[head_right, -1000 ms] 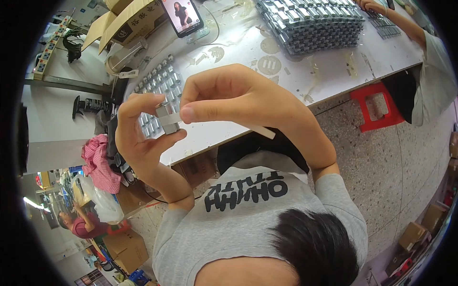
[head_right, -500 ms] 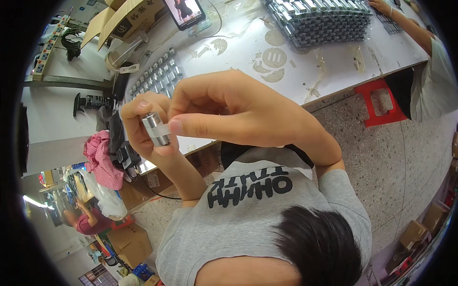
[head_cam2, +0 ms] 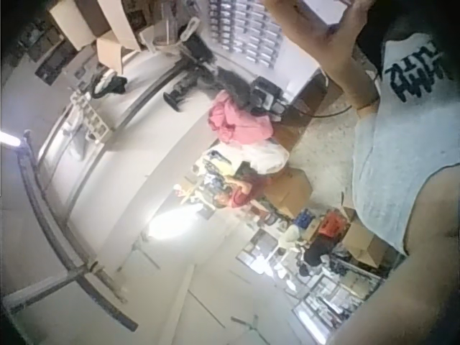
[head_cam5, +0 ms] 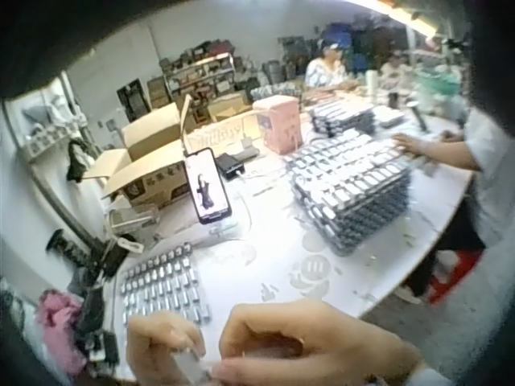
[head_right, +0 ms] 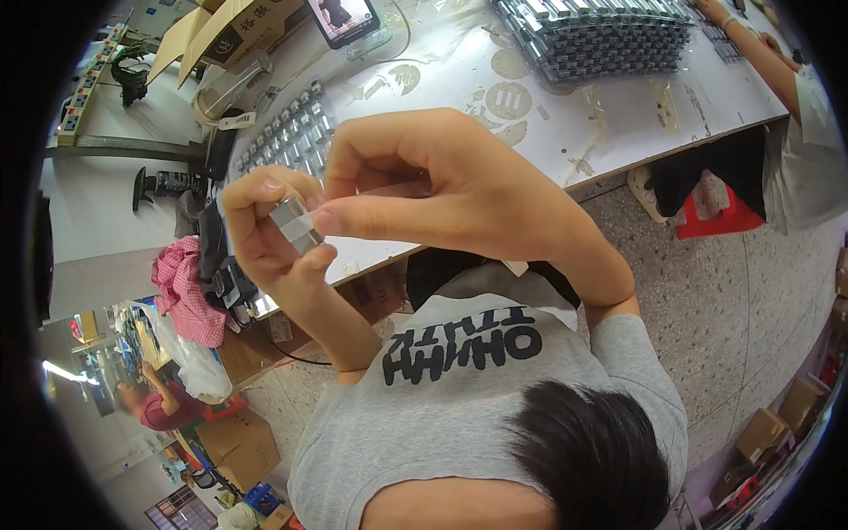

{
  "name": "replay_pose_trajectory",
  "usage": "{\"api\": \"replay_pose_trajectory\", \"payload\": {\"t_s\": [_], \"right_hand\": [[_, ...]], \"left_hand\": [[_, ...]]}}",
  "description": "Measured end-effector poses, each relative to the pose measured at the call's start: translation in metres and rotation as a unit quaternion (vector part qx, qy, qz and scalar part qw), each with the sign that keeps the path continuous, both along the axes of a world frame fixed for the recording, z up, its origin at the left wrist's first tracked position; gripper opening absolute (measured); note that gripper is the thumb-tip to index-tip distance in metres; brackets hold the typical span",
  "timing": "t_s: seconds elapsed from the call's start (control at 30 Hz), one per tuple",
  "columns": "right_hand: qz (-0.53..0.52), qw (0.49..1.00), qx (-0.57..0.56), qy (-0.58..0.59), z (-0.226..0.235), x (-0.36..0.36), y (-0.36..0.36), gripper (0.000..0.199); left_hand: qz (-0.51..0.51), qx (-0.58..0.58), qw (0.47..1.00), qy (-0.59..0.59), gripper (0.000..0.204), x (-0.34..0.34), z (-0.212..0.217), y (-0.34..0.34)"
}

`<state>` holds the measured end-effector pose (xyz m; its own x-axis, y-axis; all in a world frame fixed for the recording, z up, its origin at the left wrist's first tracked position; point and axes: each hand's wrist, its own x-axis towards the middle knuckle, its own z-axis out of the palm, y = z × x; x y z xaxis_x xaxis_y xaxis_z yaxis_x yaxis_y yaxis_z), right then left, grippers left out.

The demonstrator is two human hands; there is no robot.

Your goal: The person repeatedly picks up small silver cylindrical metal components from a tray on a white table and wraps them individually with a roll of clear adhesive tape. The person handles the components one at a time, rotating them to apply the tape, and places the finished items back into the tray. A smartphone is visible on the table playing a video, and another person is working in the background.

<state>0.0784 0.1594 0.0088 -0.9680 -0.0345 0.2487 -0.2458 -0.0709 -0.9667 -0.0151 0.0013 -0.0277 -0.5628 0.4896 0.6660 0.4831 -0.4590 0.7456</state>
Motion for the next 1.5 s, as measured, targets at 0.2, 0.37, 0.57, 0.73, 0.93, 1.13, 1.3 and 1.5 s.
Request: {"api": "replay_pose_trajectory", "payload": {"t_s": [0.2,0.37,0.57,0.73,0.93,1.13,1.3,1.5], "right_hand": [[0.000,0.997,0.079,0.002,0.000,-0.003,0.013,0.012],[0.004,0.999,0.039,0.013,-0.005,-0.006,0.010,0.011],[-0.001,1.000,0.000,-0.007,-0.006,-0.007,0.006,0.010],[0.023,0.997,-0.064,-0.025,-0.011,-0.009,0.004,0.012],[0.085,0.987,-0.125,-0.047,-0.018,-0.011,0.003,0.015],[0.117,0.975,-0.186,-0.018,-0.030,-0.012,0.004,0.017],[0.008,0.988,-0.152,-0.023,-0.036,-0.009,0.015,0.018],[-0.049,0.994,-0.090,-0.040,-0.049,-0.010,0.016,0.023]], "left_hand": [[0.119,-0.163,0.965,0.169,0.048,0.013,0.037,0.002],[0.101,-0.156,0.977,0.106,0.050,0.012,0.034,-0.001],[0.003,-0.050,0.998,-0.042,0.057,0.010,0.010,0.000],[-0.053,0.015,0.994,-0.092,0.061,0.013,-0.001,0.008],[-0.047,0.028,0.998,0.011,0.062,0.003,-0.016,0.021],[-0.047,0.076,0.990,-0.112,0.053,0.017,-0.041,0.051],[0.117,-0.143,0.978,0.097,0.047,0.013,0.001,0.037],[0.104,-0.267,0.927,0.242,0.049,0.012,0.022,0.029]]}}
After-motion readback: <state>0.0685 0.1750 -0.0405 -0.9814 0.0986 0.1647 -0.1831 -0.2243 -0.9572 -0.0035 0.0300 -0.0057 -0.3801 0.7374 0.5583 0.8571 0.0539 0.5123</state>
